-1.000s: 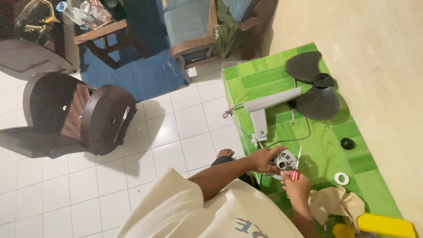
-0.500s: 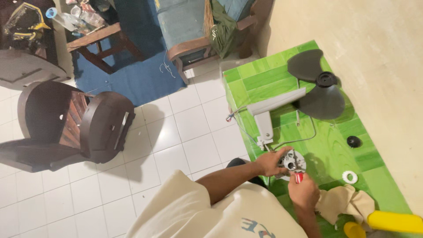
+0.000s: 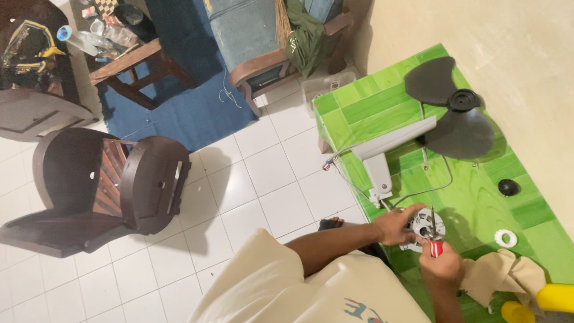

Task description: The person uses a screwdriver to tighten screws on the central hub of a ceiling fan motor. They repeatedly rotate the hub and adjust the screwdriver to secure the internal components.

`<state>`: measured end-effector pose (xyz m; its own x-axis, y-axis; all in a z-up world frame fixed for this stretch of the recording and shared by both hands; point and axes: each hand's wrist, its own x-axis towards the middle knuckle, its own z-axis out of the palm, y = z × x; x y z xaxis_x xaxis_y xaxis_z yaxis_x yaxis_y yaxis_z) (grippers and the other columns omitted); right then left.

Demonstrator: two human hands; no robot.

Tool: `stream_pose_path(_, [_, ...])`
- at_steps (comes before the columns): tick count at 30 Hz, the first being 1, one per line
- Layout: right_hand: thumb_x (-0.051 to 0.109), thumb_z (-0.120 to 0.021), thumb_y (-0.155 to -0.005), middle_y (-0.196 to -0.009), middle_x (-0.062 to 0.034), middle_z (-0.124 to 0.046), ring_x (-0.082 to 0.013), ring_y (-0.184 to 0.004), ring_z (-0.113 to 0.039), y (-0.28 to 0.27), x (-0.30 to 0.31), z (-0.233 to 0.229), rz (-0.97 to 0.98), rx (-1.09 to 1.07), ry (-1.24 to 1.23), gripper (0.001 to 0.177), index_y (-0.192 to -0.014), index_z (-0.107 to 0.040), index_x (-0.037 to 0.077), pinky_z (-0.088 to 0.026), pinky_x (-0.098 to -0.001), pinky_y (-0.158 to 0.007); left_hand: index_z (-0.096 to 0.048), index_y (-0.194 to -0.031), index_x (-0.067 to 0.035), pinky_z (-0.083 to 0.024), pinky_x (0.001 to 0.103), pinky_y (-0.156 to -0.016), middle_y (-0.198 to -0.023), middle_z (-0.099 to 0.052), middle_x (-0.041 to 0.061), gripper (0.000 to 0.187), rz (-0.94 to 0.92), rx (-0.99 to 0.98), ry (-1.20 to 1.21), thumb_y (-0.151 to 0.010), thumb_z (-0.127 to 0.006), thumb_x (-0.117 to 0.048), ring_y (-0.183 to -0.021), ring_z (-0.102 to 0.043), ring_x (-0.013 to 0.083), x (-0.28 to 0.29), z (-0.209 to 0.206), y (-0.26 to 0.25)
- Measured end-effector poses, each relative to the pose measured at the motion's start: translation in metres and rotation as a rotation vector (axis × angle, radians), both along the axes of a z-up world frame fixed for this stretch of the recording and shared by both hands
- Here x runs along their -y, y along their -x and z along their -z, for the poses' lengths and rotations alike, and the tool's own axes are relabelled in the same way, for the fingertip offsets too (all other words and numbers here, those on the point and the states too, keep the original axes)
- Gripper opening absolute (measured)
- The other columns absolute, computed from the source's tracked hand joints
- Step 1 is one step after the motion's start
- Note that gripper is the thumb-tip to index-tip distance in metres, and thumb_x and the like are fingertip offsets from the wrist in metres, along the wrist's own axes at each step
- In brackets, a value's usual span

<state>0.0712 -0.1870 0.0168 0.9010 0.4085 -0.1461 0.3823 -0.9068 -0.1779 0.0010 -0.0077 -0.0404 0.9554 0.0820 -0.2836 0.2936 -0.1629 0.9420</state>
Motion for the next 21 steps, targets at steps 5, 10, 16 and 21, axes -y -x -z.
stream_pose_path(5, [0.042, -0.077, -0.092, -0.081, -0.0235, -0.067, -0.0454, -0.076, -0.066, 0.007, 0.002, 0.010, 0.062, 0.098, -0.051, 0.043, -0.083, -0.069, 0.001, -0.052, -0.0536, -0.070, -0.012, -0.164, -0.029, -0.048, 0.054, -0.105, -0.134, -0.060, 0.033, 0.099, -0.046, 0.052, -0.010, -0.088, -0.074, -0.040, -0.123, -0.060, 0.0507, 0.003, 0.002, -0.001])
stream_pose_path(10, [0.043, -0.082, -0.089, -0.073, -0.0199, -0.066, -0.0396, -0.065, -0.063, 0.006, 0.005, 0.002, 0.072, -0.015, -0.144, 0.041, -0.084, -0.070, 0.004, -0.050, -0.0507, -0.066, -0.015, -0.165, -0.022, -0.051, 0.051, -0.103, -0.127, -0.066, 0.032, 0.101, -0.099, 0.077, 0.103, -0.085, -0.074, -0.041, -0.117, -0.065, 0.0473, -0.001, 0.007, 0.002])
stream_pose_path(16, [0.042, -0.082, -0.090, -0.075, -0.0196, -0.063, -0.0397, -0.066, -0.061, 0.014, 0.006, -0.001, -0.047, 0.091, -0.208, 0.042, -0.082, -0.066, 0.003, -0.048, -0.0496, -0.063, -0.029, -0.157, -0.007, -0.051, 0.046, -0.103, -0.129, -0.066, 0.029, 0.103, -0.388, 0.023, 0.207, -0.078, -0.085, -0.043, -0.119, -0.067, 0.0408, 0.012, 0.012, 0.022])
stream_pose_path(21, [0.036, -0.082, -0.093, -0.081, -0.0213, -0.066, -0.0429, -0.074, -0.063, 0.010, 0.000, -0.006, -0.142, 0.127, -0.242, 0.037, -0.085, -0.067, 0.003, -0.049, -0.0512, -0.066, -0.042, -0.143, -0.003, -0.056, 0.043, -0.097, -0.125, -0.068, 0.027, 0.084, -0.486, 0.062, 0.219, -0.082, -0.088, -0.037, -0.115, -0.069, 0.0353, 0.015, 0.013, 0.025])
